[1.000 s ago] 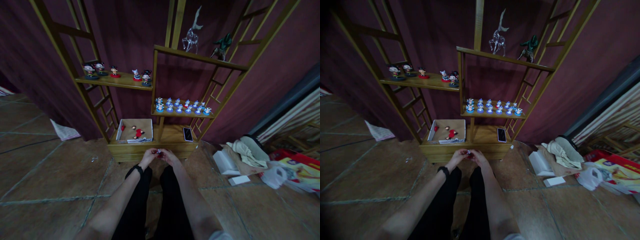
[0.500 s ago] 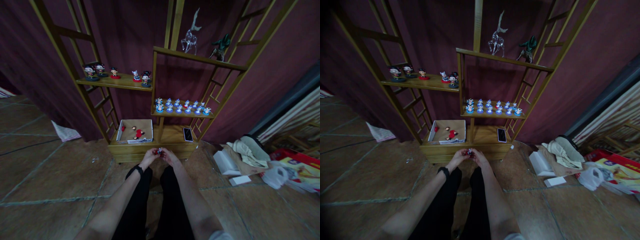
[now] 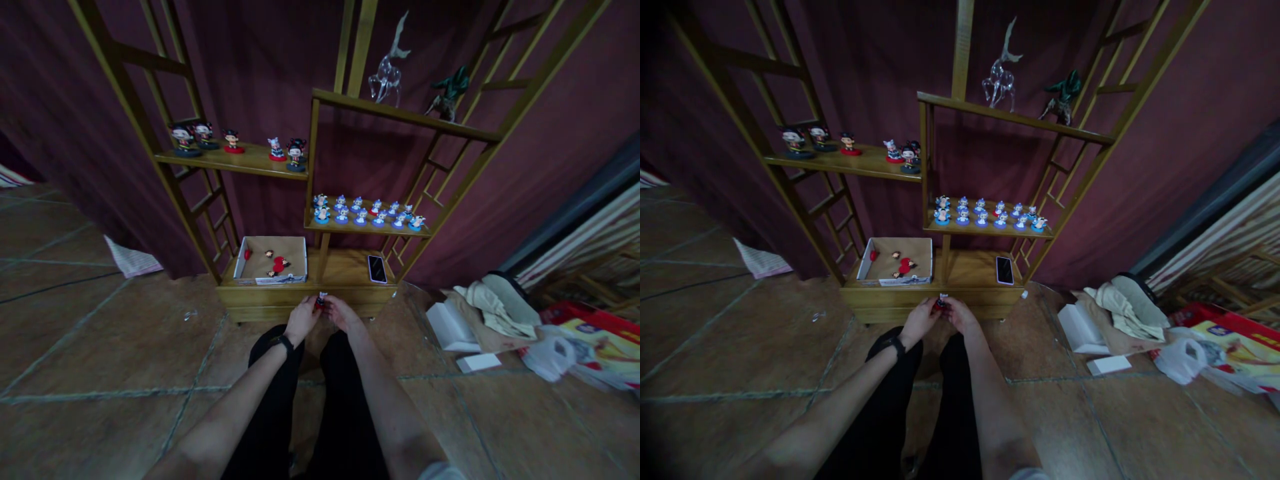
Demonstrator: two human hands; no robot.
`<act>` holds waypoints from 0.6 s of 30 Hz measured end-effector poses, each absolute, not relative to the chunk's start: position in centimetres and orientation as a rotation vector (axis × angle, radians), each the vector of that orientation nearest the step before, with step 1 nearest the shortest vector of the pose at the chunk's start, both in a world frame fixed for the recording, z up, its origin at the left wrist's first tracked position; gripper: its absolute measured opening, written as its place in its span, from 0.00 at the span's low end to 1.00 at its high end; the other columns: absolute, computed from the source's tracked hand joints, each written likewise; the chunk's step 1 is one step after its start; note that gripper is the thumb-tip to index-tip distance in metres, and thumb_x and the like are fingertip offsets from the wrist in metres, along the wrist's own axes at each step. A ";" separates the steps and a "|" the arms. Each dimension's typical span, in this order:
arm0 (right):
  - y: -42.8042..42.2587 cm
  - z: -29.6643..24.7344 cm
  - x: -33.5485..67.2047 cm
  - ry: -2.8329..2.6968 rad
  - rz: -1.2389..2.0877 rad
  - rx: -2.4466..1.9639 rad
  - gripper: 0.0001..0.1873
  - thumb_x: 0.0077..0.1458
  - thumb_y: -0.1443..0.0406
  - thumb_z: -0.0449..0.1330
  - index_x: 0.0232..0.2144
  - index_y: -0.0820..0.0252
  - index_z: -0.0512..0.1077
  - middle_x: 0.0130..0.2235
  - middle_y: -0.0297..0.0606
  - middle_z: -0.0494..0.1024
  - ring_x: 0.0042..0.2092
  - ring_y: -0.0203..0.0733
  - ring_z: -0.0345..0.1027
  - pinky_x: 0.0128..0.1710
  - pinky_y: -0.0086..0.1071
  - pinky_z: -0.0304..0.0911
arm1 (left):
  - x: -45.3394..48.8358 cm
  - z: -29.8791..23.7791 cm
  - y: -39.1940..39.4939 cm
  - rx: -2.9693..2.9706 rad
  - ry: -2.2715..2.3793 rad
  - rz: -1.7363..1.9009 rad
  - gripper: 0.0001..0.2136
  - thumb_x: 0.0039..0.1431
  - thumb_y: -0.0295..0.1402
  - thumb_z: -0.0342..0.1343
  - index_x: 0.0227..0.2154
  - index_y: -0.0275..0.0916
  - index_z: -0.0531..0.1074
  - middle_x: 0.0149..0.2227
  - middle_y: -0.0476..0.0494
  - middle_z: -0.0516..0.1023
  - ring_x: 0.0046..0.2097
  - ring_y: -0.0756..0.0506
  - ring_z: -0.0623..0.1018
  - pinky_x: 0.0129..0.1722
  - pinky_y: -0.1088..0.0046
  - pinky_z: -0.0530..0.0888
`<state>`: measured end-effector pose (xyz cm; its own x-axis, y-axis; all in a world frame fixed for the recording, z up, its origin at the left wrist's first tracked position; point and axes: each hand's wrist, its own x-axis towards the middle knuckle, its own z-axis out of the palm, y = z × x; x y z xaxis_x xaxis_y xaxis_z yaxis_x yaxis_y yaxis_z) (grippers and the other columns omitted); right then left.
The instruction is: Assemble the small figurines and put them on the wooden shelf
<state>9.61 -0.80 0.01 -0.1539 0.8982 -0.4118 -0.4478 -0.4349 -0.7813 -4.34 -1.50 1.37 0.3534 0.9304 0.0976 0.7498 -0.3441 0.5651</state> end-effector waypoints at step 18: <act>-1.4 0.9 10.1 -0.604 1.760 -1.009 0.05 0.42 0.67 0.58 0.27 0.60 0.72 0.27 0.32 0.77 0.30 0.34 0.68 0.37 0.29 0.61 | -3.8 1.6 -2.9 2.599 1.540 0.429 0.19 0.61 0.31 0.41 0.54 0.33 0.59 0.48 0.29 0.67 0.50 0.39 0.68 0.48 0.62 0.62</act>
